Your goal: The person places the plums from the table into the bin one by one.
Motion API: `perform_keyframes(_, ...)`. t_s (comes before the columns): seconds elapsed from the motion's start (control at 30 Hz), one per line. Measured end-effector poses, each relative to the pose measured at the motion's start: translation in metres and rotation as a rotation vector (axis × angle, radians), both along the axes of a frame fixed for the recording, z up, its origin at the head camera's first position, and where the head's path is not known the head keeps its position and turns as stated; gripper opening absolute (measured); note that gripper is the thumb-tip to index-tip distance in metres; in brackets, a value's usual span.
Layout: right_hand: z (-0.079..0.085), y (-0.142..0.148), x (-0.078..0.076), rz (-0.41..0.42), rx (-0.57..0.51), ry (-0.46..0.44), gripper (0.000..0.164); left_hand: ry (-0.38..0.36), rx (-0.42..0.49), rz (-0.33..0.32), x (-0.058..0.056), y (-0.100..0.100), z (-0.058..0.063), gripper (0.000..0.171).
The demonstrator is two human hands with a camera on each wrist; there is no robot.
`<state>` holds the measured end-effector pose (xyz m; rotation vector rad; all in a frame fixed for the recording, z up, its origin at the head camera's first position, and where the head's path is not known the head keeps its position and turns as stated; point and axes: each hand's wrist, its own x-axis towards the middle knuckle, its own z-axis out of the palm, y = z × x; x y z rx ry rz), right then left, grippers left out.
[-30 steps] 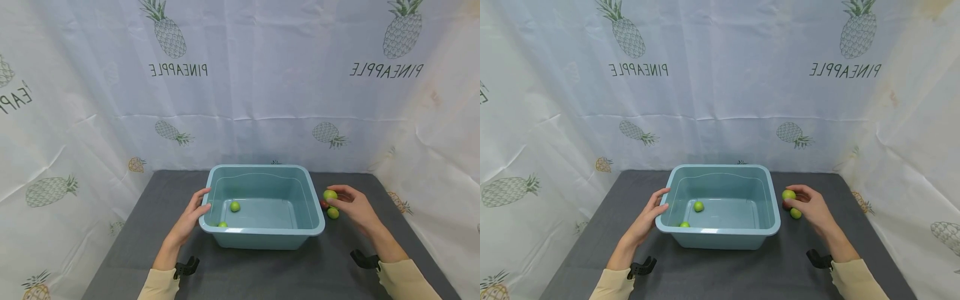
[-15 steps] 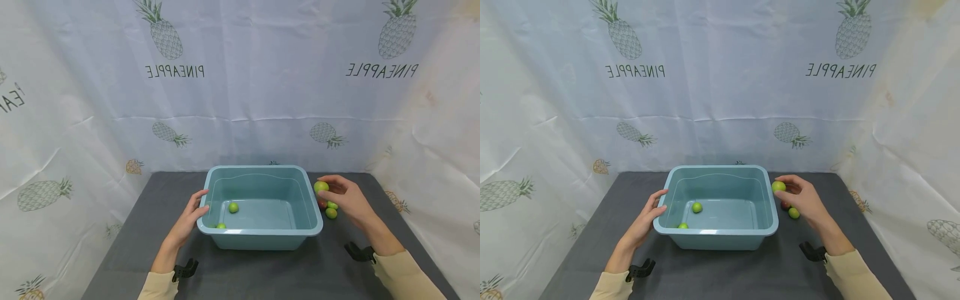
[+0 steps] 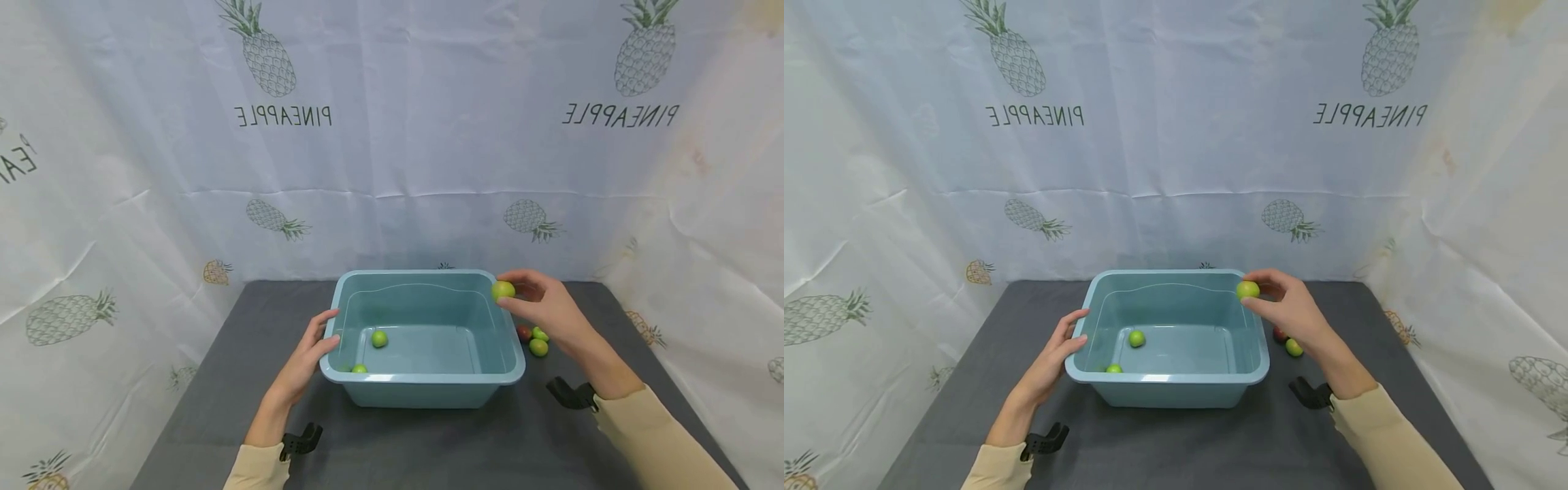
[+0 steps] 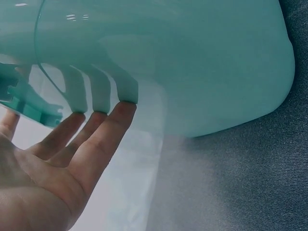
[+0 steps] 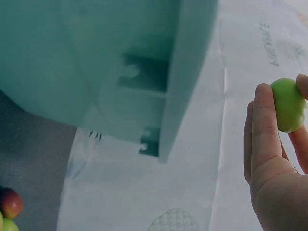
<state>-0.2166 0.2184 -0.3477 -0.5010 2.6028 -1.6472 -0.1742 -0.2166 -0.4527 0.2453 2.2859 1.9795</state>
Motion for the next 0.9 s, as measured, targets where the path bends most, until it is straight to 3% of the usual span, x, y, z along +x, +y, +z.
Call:
perform_keyframes(0.4, 0.016, -0.021, -0.005, 0.061, -0.009, 0.029, 0.043, 0.020, -0.005, 0.007, -0.001, -0.001, -0.004, 0.054)
perform_keyframes(0.9, 0.032, -0.052, -0.024, 0.133, -0.065, 0.035, 0.044, 0.014, 0.001, -0.010, 0.000, -0.002, -0.002, 0.055)
